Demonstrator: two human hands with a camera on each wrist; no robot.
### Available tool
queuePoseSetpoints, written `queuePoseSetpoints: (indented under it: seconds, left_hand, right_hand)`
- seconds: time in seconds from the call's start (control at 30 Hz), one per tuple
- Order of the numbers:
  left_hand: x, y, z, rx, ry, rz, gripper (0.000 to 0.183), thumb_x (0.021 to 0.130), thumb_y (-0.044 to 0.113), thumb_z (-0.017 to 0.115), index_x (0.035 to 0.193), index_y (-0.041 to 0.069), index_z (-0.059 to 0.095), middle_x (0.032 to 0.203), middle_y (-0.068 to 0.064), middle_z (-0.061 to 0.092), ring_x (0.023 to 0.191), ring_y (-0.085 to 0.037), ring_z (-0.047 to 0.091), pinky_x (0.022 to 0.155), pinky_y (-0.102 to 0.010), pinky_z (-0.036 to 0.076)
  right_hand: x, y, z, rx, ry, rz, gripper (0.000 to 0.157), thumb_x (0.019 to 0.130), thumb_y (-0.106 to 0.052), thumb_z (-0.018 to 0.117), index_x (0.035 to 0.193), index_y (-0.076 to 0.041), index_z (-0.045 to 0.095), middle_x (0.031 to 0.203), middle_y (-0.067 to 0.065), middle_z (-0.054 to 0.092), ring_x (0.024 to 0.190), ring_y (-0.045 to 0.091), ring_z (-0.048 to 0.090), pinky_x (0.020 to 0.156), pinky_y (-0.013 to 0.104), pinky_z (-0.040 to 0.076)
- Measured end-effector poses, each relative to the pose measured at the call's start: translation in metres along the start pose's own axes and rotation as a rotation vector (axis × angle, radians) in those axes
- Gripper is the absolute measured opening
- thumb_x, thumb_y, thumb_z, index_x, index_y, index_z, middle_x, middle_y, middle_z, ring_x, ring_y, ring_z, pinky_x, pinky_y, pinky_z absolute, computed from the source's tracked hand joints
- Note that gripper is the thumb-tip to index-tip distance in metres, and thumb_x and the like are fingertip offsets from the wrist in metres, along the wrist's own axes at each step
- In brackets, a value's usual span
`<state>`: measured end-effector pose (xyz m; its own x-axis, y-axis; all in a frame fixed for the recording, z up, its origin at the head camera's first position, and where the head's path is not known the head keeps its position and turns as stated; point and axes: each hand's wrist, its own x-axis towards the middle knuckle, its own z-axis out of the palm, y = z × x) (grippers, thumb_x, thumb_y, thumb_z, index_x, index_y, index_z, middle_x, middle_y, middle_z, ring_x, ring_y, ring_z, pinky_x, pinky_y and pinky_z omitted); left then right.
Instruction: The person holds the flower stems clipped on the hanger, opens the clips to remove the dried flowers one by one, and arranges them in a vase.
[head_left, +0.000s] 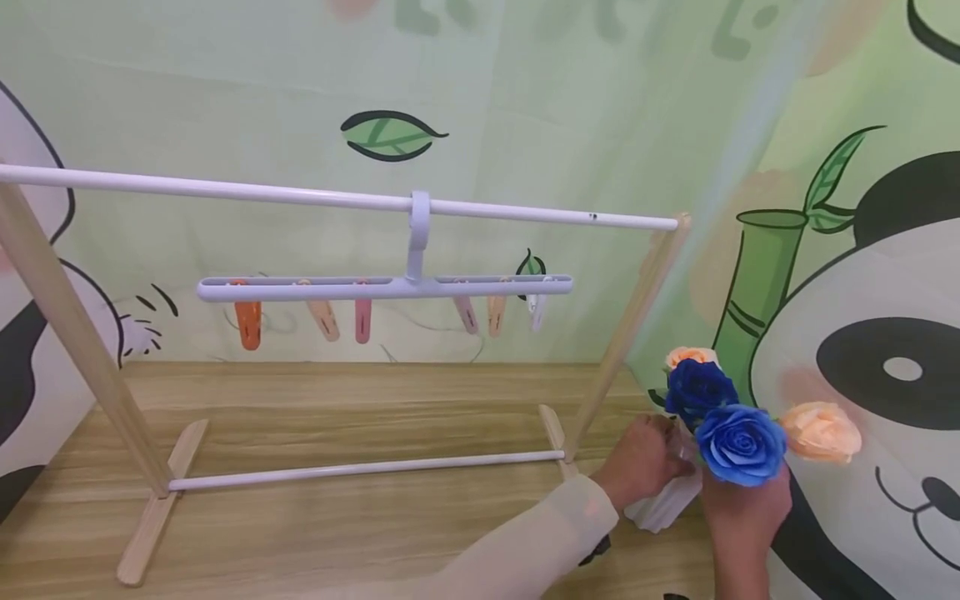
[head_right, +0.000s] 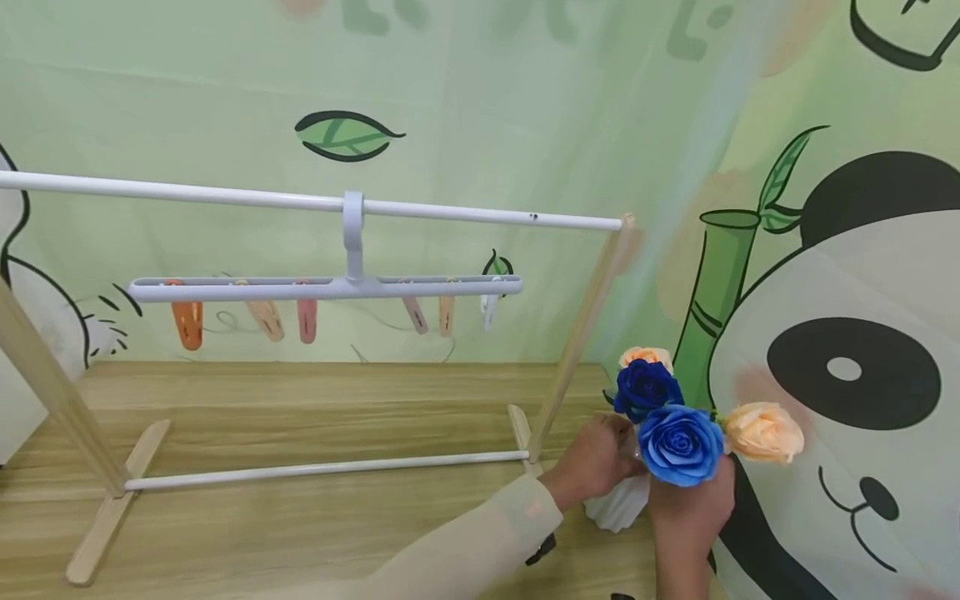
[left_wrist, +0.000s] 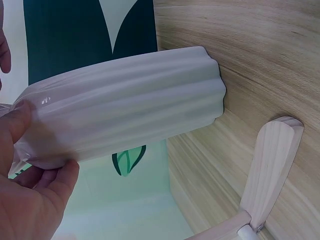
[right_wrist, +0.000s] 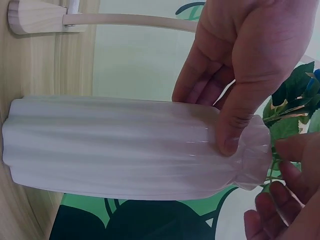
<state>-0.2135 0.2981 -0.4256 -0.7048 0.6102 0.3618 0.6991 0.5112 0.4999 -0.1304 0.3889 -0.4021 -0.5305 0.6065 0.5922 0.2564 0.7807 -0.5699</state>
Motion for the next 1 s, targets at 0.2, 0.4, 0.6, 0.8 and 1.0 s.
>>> queuePoseSetpoints:
  seconds: [0.2,0.4,0.6,0.8,1.0]
  left_hand:
    - [0.000,-0.001,0.000,0.063,0.032,0.036,0.040,0.088,0.040,0.077,0.114,0.011,0.070,0.112,0.003,0.073,0.100,-0.008,0.064,0.086,-0.013,0.049]
    - [0.001,-0.004,0.003,0.095,0.064,0.072,0.037,0.087,0.039,0.076,0.110,0.010,0.071,0.108,0.003,0.071,0.094,-0.008,0.062,0.079,-0.013,0.048]
    - [0.002,-0.005,0.003,0.118,0.054,0.082,0.035,0.088,0.039,0.076,0.108,0.011,0.072,0.108,0.003,0.071,0.097,-0.009,0.063,0.082,-0.013,0.048]
    - [0.002,-0.001,0.001,-0.035,-0.017,-0.027,0.043,0.091,0.038,0.076,0.123,0.010,0.068,0.120,0.002,0.072,0.108,-0.009,0.064,0.090,-0.016,0.052]
    - [0.002,0.000,-0.001,-0.037,-0.020,-0.034,0.042,0.090,0.037,0.077,0.121,0.010,0.069,0.118,0.002,0.072,0.108,-0.008,0.064,0.091,-0.015,0.051]
  right_hand:
    - [-0.004,0.000,0.001,0.015,0.023,-0.032,0.054,0.082,-0.013,0.077,0.127,0.009,0.057,0.108,0.036,0.062,0.105,0.055,0.057,0.090,0.071,0.042]
    - [-0.005,0.002,0.003,0.149,0.057,-0.101,0.052,0.078,-0.013,0.082,0.121,0.008,0.062,0.108,0.035,0.065,0.106,0.053,0.058,0.091,0.071,0.041]
    - [-0.002,0.002,0.006,0.153,0.139,-0.143,0.033,0.078,-0.011,0.076,0.101,0.010,0.065,0.093,0.036,0.064,0.095,0.055,0.058,0.083,0.069,0.041]
    - [0.005,-0.006,0.002,0.134,0.042,0.061,0.053,0.089,-0.022,0.071,0.138,-0.004,0.059,0.129,0.027,0.065,0.119,0.050,0.060,0.100,0.066,0.043]
    - [0.001,-0.003,0.007,0.167,0.087,0.059,0.057,0.088,-0.018,0.070,0.140,-0.002,0.056,0.128,0.030,0.064,0.120,0.051,0.059,0.101,0.067,0.042]
